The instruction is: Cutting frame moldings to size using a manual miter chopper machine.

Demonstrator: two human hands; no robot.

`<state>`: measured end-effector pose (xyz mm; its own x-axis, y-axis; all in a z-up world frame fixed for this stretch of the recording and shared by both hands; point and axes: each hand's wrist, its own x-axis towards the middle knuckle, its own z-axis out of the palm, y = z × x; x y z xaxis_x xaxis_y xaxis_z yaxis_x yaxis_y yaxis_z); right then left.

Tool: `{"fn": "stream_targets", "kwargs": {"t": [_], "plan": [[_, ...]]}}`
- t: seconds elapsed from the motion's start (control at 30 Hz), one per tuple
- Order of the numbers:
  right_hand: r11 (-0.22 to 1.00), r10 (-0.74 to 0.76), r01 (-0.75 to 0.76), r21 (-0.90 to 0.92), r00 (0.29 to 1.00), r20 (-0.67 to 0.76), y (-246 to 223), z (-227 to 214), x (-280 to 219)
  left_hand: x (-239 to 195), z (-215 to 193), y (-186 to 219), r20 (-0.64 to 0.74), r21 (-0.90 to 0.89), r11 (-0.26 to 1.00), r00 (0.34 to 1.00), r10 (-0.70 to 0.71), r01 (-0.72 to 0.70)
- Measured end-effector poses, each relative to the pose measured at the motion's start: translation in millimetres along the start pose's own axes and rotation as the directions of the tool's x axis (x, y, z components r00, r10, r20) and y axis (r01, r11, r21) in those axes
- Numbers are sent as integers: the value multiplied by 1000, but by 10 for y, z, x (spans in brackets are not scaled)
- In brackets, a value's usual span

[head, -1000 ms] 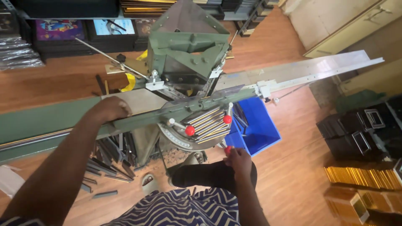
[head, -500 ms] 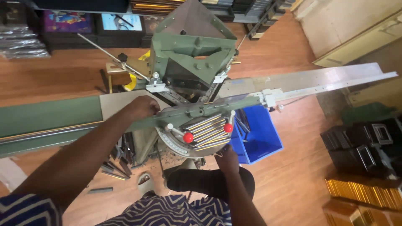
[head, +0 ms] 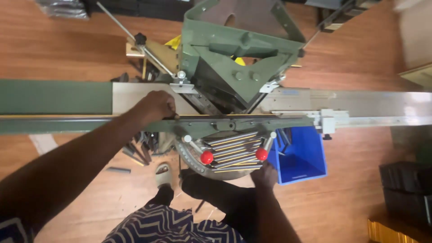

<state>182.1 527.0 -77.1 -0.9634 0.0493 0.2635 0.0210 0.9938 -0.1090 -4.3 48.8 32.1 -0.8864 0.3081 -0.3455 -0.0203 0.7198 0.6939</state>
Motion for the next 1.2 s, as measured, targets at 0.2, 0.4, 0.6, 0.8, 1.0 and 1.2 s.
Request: {"fn": "stream_targets", "kwargs": {"t": [0.2,0.4,0.6,0.8,1.0,1.2], "plan": [[995,13,-28,101,989,145,124,21,154,-48,-69,101,8,22,999,999,-47,47],[999,23,-27,24,990,141,56,-19,191,-120,-89,139,10,17,999,999,-39,39],[998,46,-44,-33,997,57,75,60,65,-46,-24,32,-18,33,999,1000,-16,17],[996,-90,89,31,996,19,233,16,352,-11,-16,-10,1,42,999,1000,1,-1],[977,-212,210,29,963,168,617,241,658,-14,-38,46,40,54,998,999,-35,33],[988,-146,152,-4,958,246,529,169,709,-4,-59,70,36,53,999,999,-9,7]]}}
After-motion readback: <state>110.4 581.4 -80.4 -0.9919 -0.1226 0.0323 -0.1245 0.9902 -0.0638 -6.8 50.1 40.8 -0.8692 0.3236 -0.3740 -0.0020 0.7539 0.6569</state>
